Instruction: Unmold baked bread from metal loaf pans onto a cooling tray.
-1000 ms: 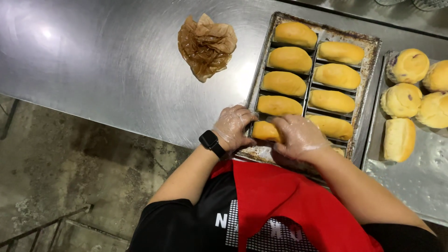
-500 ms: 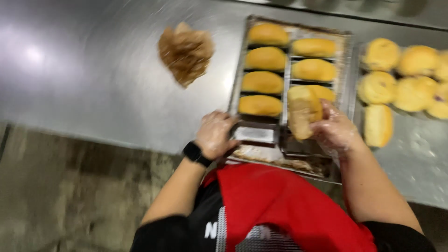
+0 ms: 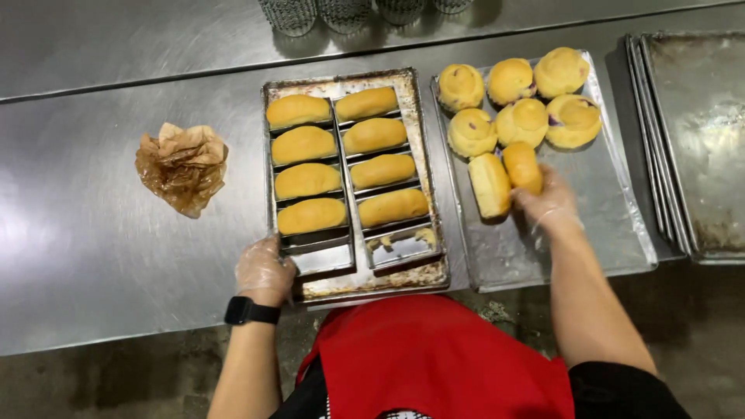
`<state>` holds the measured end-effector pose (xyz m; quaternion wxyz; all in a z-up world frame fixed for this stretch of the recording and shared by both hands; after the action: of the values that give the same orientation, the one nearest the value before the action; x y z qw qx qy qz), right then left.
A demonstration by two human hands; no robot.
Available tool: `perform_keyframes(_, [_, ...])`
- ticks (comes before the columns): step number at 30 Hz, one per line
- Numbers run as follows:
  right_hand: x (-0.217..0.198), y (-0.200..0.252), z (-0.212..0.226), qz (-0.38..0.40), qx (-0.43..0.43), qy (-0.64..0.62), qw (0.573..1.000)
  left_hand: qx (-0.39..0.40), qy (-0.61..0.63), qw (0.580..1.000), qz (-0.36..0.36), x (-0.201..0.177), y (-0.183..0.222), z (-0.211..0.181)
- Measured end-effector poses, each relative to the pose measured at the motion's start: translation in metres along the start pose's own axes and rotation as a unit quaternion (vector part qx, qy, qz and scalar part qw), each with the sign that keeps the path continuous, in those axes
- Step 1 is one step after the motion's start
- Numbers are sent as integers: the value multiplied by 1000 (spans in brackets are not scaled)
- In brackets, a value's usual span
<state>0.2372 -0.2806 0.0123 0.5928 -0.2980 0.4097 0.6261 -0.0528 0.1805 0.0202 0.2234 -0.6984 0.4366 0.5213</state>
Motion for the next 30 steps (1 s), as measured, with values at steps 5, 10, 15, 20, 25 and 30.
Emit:
perform_keyframes(5, [33, -31, -38, 78, -84, -59, 992, -21, -18, 1000, -1, 2, 19, -3])
perform_keyframes(10, [41, -47, -44, 148, -36, -141, 978, -36, -12, 998, -53, -14, 35, -21])
perform_keyframes(15, [-10, 26, 40, -130, -265, 112, 949, 84, 26, 984, -156, -42, 44, -42])
perform_keyframes(20, [58, 57, 63, -242, -329, 307, 860, 156, 63, 974, -154, -52, 43, -30])
perform_keyframes(25, [80, 62, 75, -234, -292, 255, 892, 176, 88, 969, -147, -47, 46, 1])
perform_keyframes(30, [59, 57, 96, -166, -189, 245, 936, 230, 90, 960, -133, -49, 36, 1])
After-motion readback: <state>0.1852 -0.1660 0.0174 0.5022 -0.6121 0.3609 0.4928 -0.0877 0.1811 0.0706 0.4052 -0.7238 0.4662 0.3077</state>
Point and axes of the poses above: each hand's wrist, its own y-axis away from the middle knuckle, its own x-axis out of the palm, z = x × y, the point moved 4 cm from there along -y, towards the middle knuckle, and after that the axes turned 6 degrees about y, right-handed, at the moved point
